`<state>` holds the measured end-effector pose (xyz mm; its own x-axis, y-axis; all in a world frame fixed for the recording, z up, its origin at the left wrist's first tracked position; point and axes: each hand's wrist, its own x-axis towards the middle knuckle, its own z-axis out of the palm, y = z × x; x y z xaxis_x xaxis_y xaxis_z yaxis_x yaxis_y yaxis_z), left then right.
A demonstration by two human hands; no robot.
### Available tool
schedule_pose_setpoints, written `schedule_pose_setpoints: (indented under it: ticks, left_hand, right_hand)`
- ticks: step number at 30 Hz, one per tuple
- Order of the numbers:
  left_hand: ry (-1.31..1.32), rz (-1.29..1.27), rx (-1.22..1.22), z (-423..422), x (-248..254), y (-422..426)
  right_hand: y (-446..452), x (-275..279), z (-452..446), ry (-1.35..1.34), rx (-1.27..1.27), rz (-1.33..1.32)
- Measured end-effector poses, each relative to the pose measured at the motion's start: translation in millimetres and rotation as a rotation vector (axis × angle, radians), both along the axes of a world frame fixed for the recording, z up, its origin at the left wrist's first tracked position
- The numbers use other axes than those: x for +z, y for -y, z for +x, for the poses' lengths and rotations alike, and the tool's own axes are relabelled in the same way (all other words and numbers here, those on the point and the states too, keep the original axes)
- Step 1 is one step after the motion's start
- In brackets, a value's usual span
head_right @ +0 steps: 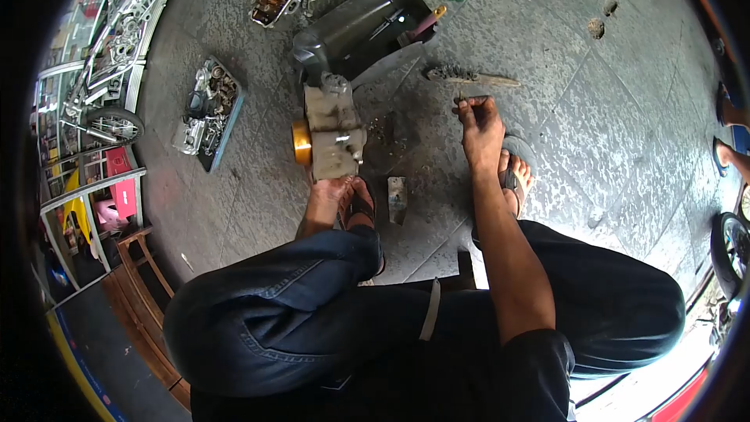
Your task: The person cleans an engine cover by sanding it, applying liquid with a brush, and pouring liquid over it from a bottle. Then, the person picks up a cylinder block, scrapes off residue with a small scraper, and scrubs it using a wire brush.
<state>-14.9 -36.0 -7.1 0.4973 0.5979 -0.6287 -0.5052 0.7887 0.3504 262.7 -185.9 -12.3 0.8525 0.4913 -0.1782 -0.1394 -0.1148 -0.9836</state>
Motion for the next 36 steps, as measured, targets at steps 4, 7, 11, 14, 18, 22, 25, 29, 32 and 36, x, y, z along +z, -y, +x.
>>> schedule_pose_setpoints:
  ticks: [4, 7, 11, 14, 18, 22, 25, 29, 32, 36]
  left_hand:
    - [0.07, 0.007, 0.028, 5, 4, -2]
    - [0.071, 0.049, 0.051, 8, 6, -6]
    - [0.016, 0.143, 0.054, 18, 11, -10]
    - [-0.041, 0.228, 0.021, 23, 19, -4]
    - [-0.155, 0.363, 0.01, 34, 13, 3]
    - [-0.142, 0.281, -0.038, 29, 7, 9]
    - [-0.185, 0.306, -0.07, 20, -12, 15]
    - [0.68, 0.008, -0.349, -27, -86, -3]
    - [-0.403, 0.203, -0.162, 23, 1, 23]
    - [-0.544, 0.247, -0.301, 13, -1, 19]
  right_hand:
    - [3, 5, -2, 0.047, 0.093, -0.112]
    - [2, 16, -4, 0.015, 0.106, -0.196]
    - [-8, 40, -8, 0.05, 0.264, -0.224]
    - [-14, 43, -8, 0.066, 0.418, -0.178]
    - [-17, 44, -10, -0.034, 0.41, -0.135]
    - [-15, 36, -12, -0.231, 0.535, -0.133]
    - [-17, 23, -20, -0.19, 0.486, -0.222]
    - [-13, 22, -24, -0.116, 0.487, -0.353]
    - [-7, 13, -18, -0.028, 0.299, -0.361]
    - [9, 12, -2, 0.288, 0.121, -0.494]
